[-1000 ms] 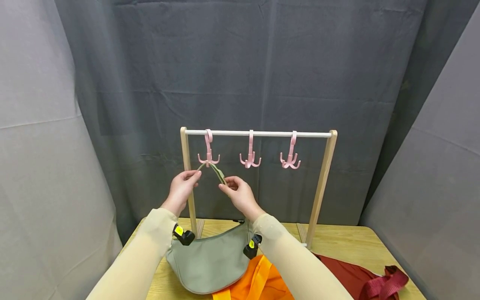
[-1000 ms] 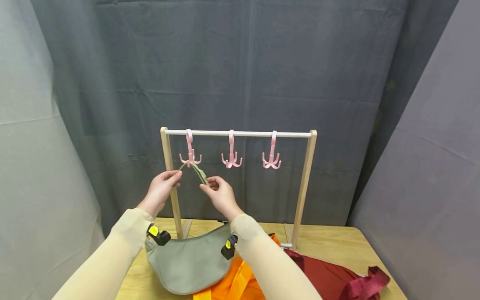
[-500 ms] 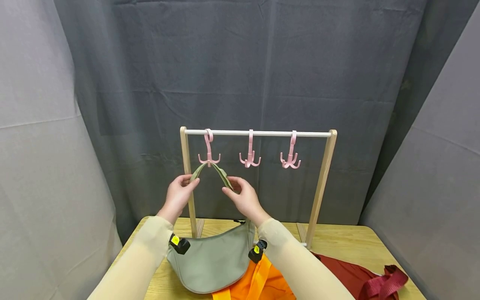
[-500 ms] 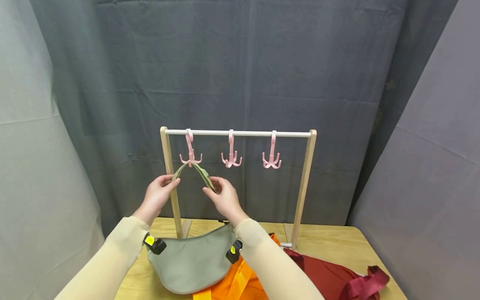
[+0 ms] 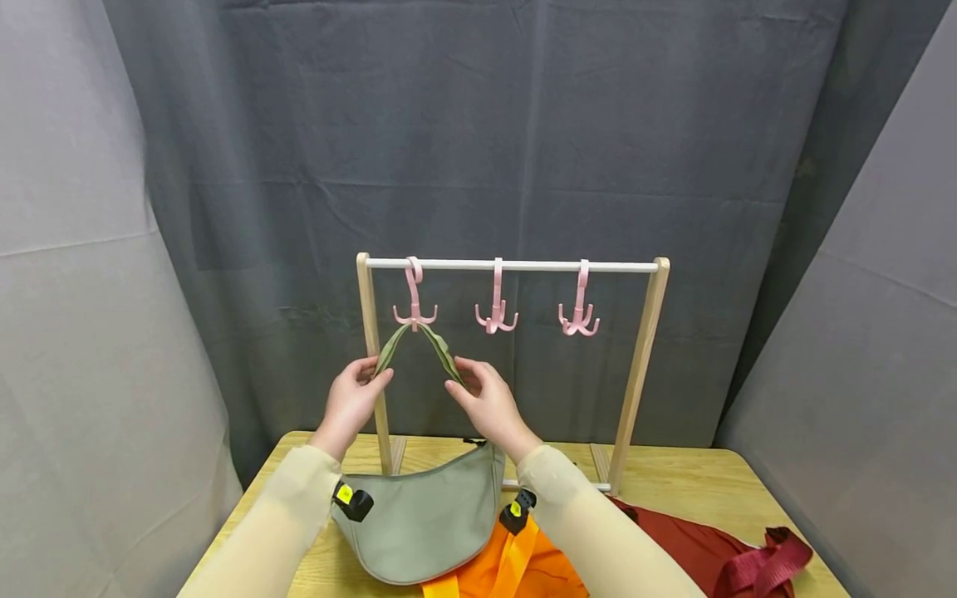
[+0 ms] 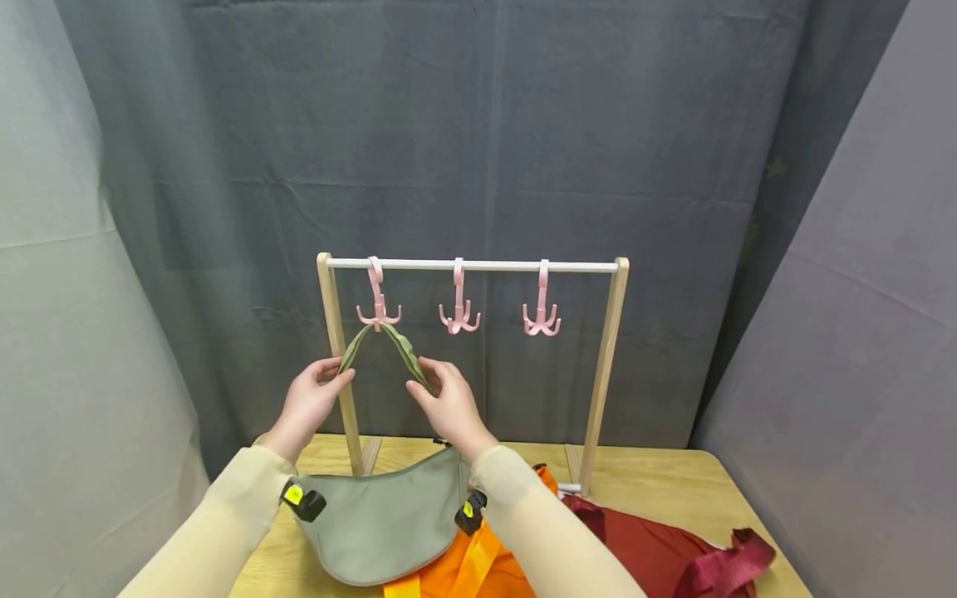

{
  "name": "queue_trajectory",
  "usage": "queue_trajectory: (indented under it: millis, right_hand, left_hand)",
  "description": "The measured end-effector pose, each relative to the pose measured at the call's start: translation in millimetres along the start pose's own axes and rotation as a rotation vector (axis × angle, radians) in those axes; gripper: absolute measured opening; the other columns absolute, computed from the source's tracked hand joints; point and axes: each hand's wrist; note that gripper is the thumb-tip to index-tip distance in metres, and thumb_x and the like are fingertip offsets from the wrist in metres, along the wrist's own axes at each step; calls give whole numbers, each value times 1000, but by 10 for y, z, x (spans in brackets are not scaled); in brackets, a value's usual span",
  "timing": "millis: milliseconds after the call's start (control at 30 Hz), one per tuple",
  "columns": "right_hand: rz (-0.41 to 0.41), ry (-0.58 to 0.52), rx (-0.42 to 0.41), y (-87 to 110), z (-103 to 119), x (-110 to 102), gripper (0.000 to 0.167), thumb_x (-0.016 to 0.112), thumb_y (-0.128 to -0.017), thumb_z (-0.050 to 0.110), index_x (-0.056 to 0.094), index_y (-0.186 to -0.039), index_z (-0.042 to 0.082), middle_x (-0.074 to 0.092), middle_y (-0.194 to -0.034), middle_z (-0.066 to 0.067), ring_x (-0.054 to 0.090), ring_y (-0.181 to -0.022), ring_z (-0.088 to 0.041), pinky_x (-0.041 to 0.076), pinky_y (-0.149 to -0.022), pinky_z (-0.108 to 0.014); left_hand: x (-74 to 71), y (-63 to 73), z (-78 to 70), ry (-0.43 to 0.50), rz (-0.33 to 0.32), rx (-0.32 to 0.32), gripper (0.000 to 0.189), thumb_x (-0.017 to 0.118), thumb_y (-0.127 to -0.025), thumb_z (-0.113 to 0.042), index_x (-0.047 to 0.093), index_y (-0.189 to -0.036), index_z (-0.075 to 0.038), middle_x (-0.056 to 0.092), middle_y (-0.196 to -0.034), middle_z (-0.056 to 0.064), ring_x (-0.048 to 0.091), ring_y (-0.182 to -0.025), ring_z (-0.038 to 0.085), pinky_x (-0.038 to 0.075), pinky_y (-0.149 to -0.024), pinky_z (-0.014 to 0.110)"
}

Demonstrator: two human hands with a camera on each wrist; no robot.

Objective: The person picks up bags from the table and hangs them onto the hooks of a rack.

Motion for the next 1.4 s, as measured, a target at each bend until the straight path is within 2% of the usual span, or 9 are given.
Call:
queue_trajectory:
  millis: [267,500,667,767,1067,1167,1267,1333,1400]
  right_hand:
    - [-41,-13,-8,72,20,-33,43,71,-98,17,62,-139,4,60,-135,-17,63,-124,-34,51,-106,-48]
    - [-77,-10,-22,125,-13,-37,40,72,-97,14,65,-135,4,63,-129,-16,66,-119,-33,53,-104,-46]
    - [-89,-62,-5,180,-17,-51,38,71,-98,13,65,-134,2,65,-123,-16,68,-114,-32,54,-102,-45]
    - [-96,-85,3,200,-14,-64,38,71,-98,14,66,-133,2,66,-121,-15,68,-111,-30,55,-100,-41]
    - [-102,-102,27,333,-11,-124,28,71,-98,15,72,-125,6,68,-112,-11,68,-103,-26,53,-87,-21]
    - [-108,-112,37,399,-20,-141,25,71,-98,14,74,-122,6,68,-112,-10,68,-102,-24,52,-85,-18]
    - [-121,-107,44,452,-52,-153,24,71,-98,12,74,-120,5,69,-112,-10,66,-99,-21,51,-82,-18]
    - [-123,-106,47,481,-75,-170,23,71,-98,13,75,-119,5,69,-112,-10,65,-96,-17,51,-81,-18]
    - [-120,-103,54,508,-97,-187,22,70,-98,14,76,-118,6,69,-111,-9,63,-94,-13,50,-80,-18]
  left_hand:
    - [-31,71,44,-36,17,14,54,64,-102,-22,49,-149,0,54,-146,25,51,-138,40,45,-111,53]
    - [-50,137,87,-125,12,48,58,65,-102,-27,46,-152,-4,48,-151,23,45,-142,40,42,-114,55]
    - [-57,195,110,-210,-30,113,61,66,-101,-27,44,-152,-3,42,-153,23,43,-142,42,39,-115,57]
    - [-47,250,99,-244,-60,163,62,67,-100,-27,44,-152,-3,39,-155,23,42,-143,44,36,-117,59]
    - [19,395,149,-228,-117,293,48,69,-98,-22,55,-141,-5,50,-143,17,48,-138,37,38,-115,57]
    - [48,456,182,-229,-124,328,42,70,-98,-19,59,-136,-5,53,-139,15,52,-132,34,41,-111,55]
    - [82,525,205,-231,-121,359,38,71,-97,-17,61,-132,-6,54,-136,14,56,-111,34,47,-97,51]
    - [105,576,213,-236,-118,377,37,71,-97,-16,61,-131,-7,55,-135,13,56,-104,32,48,-90,49]
    - [127,622,226,-244,-110,390,36,72,-97,-17,61,-131,-8,56,-134,12,56,-105,31,48,-86,49]
Point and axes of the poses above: each hand's wrist, its own y-axis away from the middle knuckle, its own x-axis out of the palm, z = x × y
